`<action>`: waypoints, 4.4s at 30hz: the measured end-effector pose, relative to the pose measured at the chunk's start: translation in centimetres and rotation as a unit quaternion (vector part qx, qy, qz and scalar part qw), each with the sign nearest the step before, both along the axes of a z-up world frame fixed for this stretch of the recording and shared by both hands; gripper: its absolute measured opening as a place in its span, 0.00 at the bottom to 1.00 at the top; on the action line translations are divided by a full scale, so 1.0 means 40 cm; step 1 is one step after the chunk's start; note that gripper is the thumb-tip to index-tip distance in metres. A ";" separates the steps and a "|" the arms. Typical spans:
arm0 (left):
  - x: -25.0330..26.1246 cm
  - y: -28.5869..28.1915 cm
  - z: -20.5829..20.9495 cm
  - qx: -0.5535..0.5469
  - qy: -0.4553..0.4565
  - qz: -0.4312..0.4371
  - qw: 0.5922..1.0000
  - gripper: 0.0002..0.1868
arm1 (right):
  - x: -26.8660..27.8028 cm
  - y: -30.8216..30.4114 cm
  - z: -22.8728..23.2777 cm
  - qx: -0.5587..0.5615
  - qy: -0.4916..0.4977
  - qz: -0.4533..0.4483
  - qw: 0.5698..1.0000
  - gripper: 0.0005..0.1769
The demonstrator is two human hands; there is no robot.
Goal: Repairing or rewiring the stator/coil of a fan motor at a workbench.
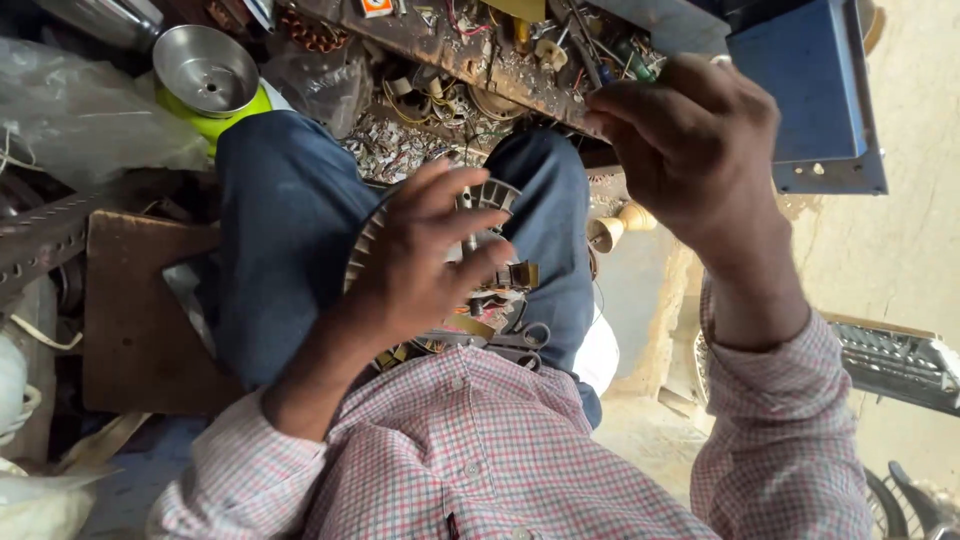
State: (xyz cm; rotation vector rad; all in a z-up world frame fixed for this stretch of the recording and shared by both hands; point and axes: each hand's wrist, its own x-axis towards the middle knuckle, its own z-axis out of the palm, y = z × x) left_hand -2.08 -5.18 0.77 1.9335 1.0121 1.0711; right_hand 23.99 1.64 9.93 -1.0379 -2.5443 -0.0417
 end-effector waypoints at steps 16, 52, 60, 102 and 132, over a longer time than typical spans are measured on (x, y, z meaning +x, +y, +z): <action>0.019 0.026 0.070 -0.080 -0.161 0.064 0.982 0.08 | -0.006 -0.047 -0.182 -0.295 0.106 -0.034 0.949 0.01; -0.014 -0.164 0.030 0.070 0.024 0.041 0.996 0.08 | -0.094 -0.030 -0.101 -0.199 0.117 0.050 0.972 0.02; 0.026 0.064 0.043 -0.069 -0.069 -0.031 0.995 0.12 | 0.008 -0.015 -0.096 -0.194 0.004 -0.082 0.977 0.03; 0.008 0.165 -0.011 -0.165 0.200 -0.299 0.918 0.07 | -0.086 -0.227 -0.057 -0.339 -0.040 0.129 0.931 0.08; -0.089 -0.102 0.039 -0.070 -0.161 0.052 0.983 0.15 | -0.029 -0.016 -0.276 -0.325 0.136 0.038 0.935 0.05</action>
